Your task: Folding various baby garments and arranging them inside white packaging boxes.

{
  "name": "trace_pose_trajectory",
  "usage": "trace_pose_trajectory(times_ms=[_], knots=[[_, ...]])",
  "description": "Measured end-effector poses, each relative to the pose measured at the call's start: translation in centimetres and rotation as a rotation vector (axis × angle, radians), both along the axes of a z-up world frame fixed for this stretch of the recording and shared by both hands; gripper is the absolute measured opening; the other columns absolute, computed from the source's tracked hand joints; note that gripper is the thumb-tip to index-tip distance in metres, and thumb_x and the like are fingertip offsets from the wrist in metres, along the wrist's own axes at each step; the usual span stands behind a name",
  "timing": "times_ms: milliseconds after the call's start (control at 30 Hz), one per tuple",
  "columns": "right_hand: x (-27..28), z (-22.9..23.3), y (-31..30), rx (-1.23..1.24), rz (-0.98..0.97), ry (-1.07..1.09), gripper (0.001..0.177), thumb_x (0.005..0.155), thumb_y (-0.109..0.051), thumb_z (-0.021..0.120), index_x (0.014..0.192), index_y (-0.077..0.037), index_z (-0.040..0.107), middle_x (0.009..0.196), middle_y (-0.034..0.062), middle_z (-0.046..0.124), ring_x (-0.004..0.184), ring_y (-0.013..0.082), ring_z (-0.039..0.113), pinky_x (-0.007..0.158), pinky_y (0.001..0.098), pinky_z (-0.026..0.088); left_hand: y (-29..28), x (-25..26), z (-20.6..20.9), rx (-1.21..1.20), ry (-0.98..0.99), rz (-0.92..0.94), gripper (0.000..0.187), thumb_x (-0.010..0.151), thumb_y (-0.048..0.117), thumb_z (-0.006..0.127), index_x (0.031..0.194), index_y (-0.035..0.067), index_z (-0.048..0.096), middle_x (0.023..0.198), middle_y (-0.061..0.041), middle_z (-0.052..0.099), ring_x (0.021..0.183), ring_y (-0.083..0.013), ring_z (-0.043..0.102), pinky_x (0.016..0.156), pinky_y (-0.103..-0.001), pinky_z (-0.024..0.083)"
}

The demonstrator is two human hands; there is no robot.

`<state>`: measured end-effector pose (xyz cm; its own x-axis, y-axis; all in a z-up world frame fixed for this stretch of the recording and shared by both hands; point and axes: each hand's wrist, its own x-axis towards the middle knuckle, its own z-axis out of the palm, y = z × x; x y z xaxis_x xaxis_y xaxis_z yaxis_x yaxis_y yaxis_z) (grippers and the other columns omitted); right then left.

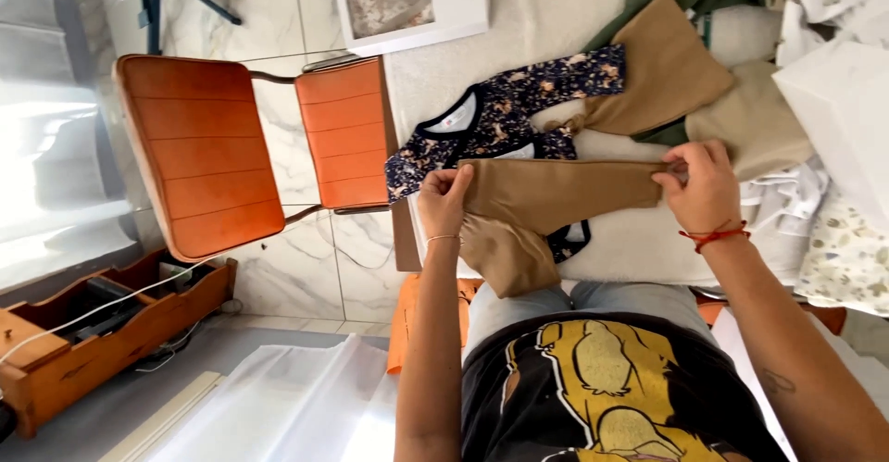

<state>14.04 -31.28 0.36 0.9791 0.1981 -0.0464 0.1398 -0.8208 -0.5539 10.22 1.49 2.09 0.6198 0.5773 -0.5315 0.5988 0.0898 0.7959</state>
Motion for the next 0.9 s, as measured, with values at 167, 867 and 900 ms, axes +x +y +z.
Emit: trace_pose_trajectory(times_ms=[167,867,900], knots=[[0.3,0.0,0.3,0.123,-0.001,0.083,0.023,0.073,-0.01,0.074,0.087,-0.002,0.058,0.09,0.0099,0.049,0.062,0.0167,0.055,0.068,0.028,0.048,-0.1,-0.3,-0.3,-0.009,-0.026,0.035,0.02,0.067,0.026,0.072,0.068,0.012,0.059,0.062,0.004,0.055,0.056,-0.0014,0.044,0.049,-0.014,0.035],[-1.1,3.6,3.7,-0.235,-0.029,-0.181,0.026,0.08,-0.011,0.075,0.088,-0.007,0.051,0.089,0.0119,0.048,0.075,0.0315,0.051,0.045,0.0397,0.042,-0.9,-0.5,0.5,0.084,-0.078,0.026,0.026,0.07,0.028,0.068,0.079,0.01,0.051,0.073,0.001,0.054,0.064,-0.0066,0.048,0.059,-0.018,0.042],[-1.3,3.7,3.7,-0.154,-0.044,-0.058,0.038,0.073,-0.013,0.075,0.099,-0.004,0.048,0.095,0.0163,0.045,0.081,0.0364,0.049,0.057,0.0446,0.042,-0.8,-0.5,0.9,0.027,-0.074,-0.06,0.036,0.069,0.027,0.068,0.092,0.008,0.049,0.076,-0.002,0.056,0.066,-0.0077,0.05,0.06,-0.019,0.043]])
